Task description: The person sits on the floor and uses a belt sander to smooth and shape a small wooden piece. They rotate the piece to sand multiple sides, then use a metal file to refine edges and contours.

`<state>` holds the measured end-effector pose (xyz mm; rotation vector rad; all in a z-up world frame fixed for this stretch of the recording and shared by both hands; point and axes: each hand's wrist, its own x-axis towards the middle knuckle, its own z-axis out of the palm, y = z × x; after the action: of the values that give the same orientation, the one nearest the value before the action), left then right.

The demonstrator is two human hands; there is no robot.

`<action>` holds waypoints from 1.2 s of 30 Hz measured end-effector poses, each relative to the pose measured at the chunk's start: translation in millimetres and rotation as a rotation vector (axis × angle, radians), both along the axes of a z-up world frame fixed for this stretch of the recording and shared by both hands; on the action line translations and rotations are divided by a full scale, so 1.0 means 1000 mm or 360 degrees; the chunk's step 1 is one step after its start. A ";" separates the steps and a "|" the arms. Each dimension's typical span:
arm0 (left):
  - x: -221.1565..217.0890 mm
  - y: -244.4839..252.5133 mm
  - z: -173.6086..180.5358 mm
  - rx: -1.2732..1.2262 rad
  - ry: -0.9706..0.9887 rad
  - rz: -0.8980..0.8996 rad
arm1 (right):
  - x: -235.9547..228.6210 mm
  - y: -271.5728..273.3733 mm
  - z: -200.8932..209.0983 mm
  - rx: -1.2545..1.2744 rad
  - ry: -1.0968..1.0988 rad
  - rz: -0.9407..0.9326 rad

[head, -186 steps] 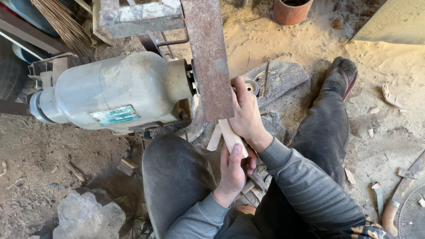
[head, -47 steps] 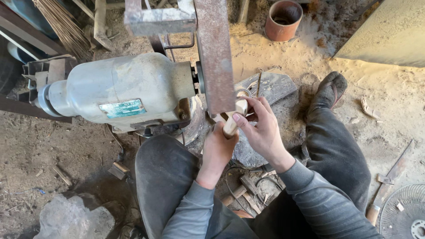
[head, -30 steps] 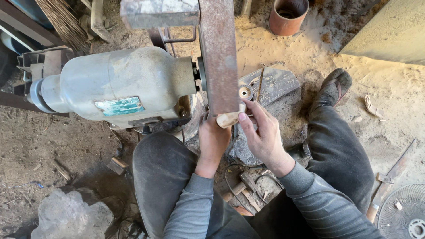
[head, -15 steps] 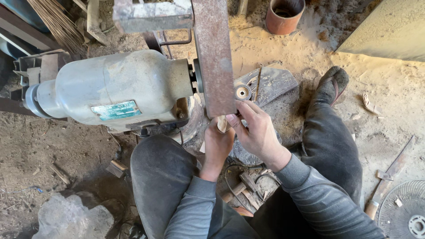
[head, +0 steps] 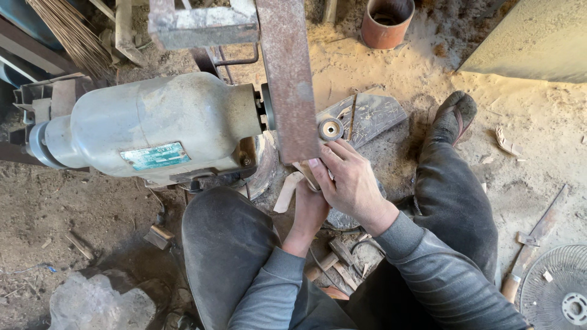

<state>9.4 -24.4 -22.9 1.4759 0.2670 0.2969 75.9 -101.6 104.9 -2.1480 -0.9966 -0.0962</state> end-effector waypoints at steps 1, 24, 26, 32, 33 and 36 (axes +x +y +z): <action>0.000 -0.002 0.000 -0.0162 0.0083 -0.0006 | 0.000 0.000 0.001 0.0012 -0.0009 0.0006; -0.015 -0.006 0.046 -0.1499 0.0380 -0.0287 | 0.009 -0.002 0.004 -0.0062 -0.0037 0.0024; -0.015 -0.005 0.053 -0.1517 0.0465 -0.0279 | 0.010 -0.003 0.004 -0.0030 0.0068 -0.0003; -0.018 0.005 0.060 -0.1653 0.0558 -0.0365 | 0.015 0.000 0.000 -0.0041 0.0358 -0.0062; -0.019 0.007 0.058 -0.1702 0.0572 -0.0378 | 0.016 0.002 -0.001 -0.0073 0.0447 -0.0090; -0.024 0.011 0.049 -0.1746 0.0540 -0.0475 | 0.018 0.006 -0.004 0.0003 0.0493 -0.0092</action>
<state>-14.3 -13.0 25.7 0.4476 0.3896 -0.3248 94.3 -95.8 101.0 -2.1096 -0.7541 0.2025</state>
